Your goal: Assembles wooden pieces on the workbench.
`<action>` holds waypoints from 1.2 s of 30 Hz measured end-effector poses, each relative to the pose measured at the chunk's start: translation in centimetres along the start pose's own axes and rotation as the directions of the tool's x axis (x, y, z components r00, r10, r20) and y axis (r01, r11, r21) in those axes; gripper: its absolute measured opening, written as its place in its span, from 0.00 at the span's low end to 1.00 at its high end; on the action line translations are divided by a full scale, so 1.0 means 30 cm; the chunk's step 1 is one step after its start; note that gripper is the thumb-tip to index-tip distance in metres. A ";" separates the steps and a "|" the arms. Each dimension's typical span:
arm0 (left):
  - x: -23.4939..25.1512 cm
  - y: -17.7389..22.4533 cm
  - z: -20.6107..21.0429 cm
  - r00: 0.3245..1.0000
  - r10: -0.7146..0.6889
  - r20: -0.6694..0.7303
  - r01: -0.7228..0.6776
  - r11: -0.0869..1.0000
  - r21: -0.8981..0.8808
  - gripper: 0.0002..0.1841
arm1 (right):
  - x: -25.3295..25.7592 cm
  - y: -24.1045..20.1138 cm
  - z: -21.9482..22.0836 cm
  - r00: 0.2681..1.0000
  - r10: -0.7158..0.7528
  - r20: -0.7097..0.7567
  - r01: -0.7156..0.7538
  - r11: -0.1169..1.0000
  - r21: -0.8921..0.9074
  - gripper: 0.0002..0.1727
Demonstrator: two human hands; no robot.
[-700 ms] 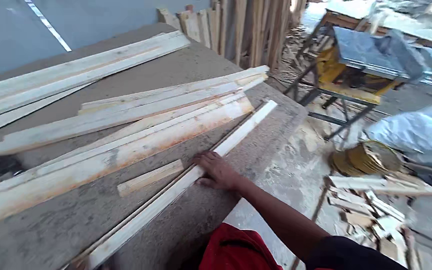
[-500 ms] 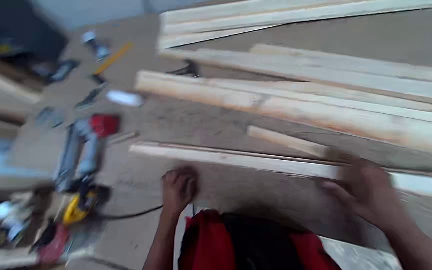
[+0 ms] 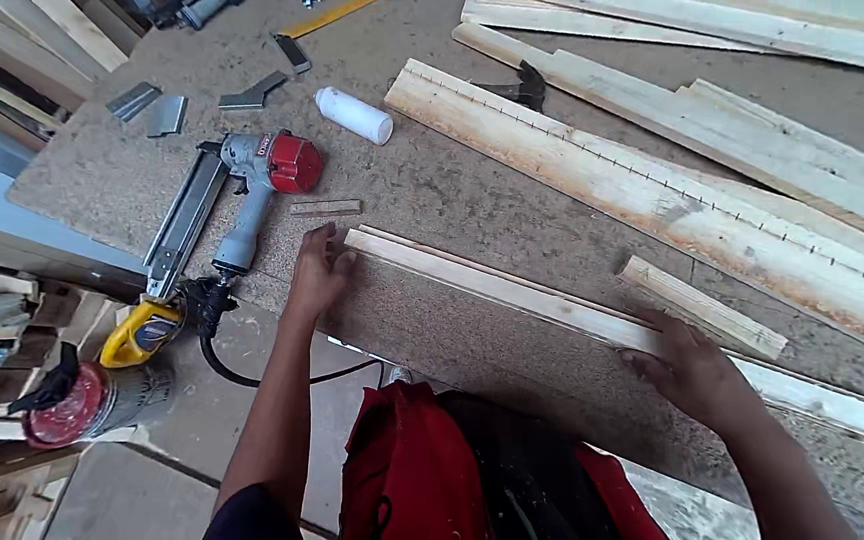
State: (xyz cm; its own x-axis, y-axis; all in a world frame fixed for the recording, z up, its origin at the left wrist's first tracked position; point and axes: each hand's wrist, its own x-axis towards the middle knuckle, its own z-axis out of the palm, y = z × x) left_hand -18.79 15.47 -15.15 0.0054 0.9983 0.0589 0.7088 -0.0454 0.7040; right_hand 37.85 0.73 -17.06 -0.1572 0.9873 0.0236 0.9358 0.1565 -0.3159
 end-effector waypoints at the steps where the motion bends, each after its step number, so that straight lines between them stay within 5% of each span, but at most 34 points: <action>1: 0.037 -0.015 -0.008 0.997 0.040 0.070 -0.040 0.999 -0.009 0.33 | -0.001 -0.009 -0.005 1.000 0.012 0.012 -0.012 1.000 -0.003 0.43; 4: 0.128 -0.031 -0.023 0.948 0.190 0.254 -0.196 0.981 -0.002 0.33 | 0.008 -0.052 -0.034 0.999 0.038 0.028 -0.037 0.999 -0.029 0.42; 8: 0.186 -0.030 -0.039 0.866 0.353 0.354 -0.387 0.922 0.028 0.21 | 0.006 -0.108 -0.034 0.997 0.072 -0.029 -0.074 0.995 -0.069 0.41; 11: 0.219 -0.028 -0.042 0.791 0.397 0.466 -0.494 0.863 0.104 0.30 | 0.011 -0.122 -0.044 0.991 0.133 0.023 -0.130 0.986 -0.104 0.41; 14: 0.241 -0.017 -0.035 0.744 0.448 0.496 -0.574 0.808 0.133 0.26 | 0.020 -0.125 -0.076 0.991 0.128 0.048 -0.117 0.976 -0.181 0.41; 19: 0.180 -0.002 -0.067 0.745 0.536 0.397 -0.644 0.733 0.220 0.25 | -0.065 -0.131 -0.101 0.989 -0.090 -0.118 0.053 0.957 -0.284 0.35; 22: 0.087 -0.049 -0.070 0.733 0.598 0.324 -0.673 0.707 0.217 0.22 | -0.152 -0.143 -0.087 0.984 -0.100 -0.150 0.064 0.972 -0.228 0.36; 25: 0.016 -0.076 -0.082 0.712 0.614 0.342 -0.695 0.688 0.210 0.21 | -0.214 -0.135 -0.090 0.996 -0.032 -0.083 0.014 0.978 -0.210 0.41; 31: -0.114 -0.022 -0.157 0.690 0.505 0.519 -0.701 0.644 0.305 0.23 | -0.281 -0.121 -0.084 0.989 -0.148 0.005 0.145 0.961 -0.237 0.32; 36: -0.229 0.055 -0.252 0.758 0.511 0.406 -0.649 0.659 0.381 0.16 | -0.376 -0.181 -0.122 0.956 -0.289 -0.050 0.266 0.925 -0.272 0.19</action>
State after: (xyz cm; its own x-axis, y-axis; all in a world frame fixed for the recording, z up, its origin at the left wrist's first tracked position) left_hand -23.00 8.24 -9.04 0.6528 0.7484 0.1173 0.7322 -0.6631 0.1557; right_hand 35.69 -11.16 -12.15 -0.4052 0.8999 0.1613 0.9096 0.4145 -0.0278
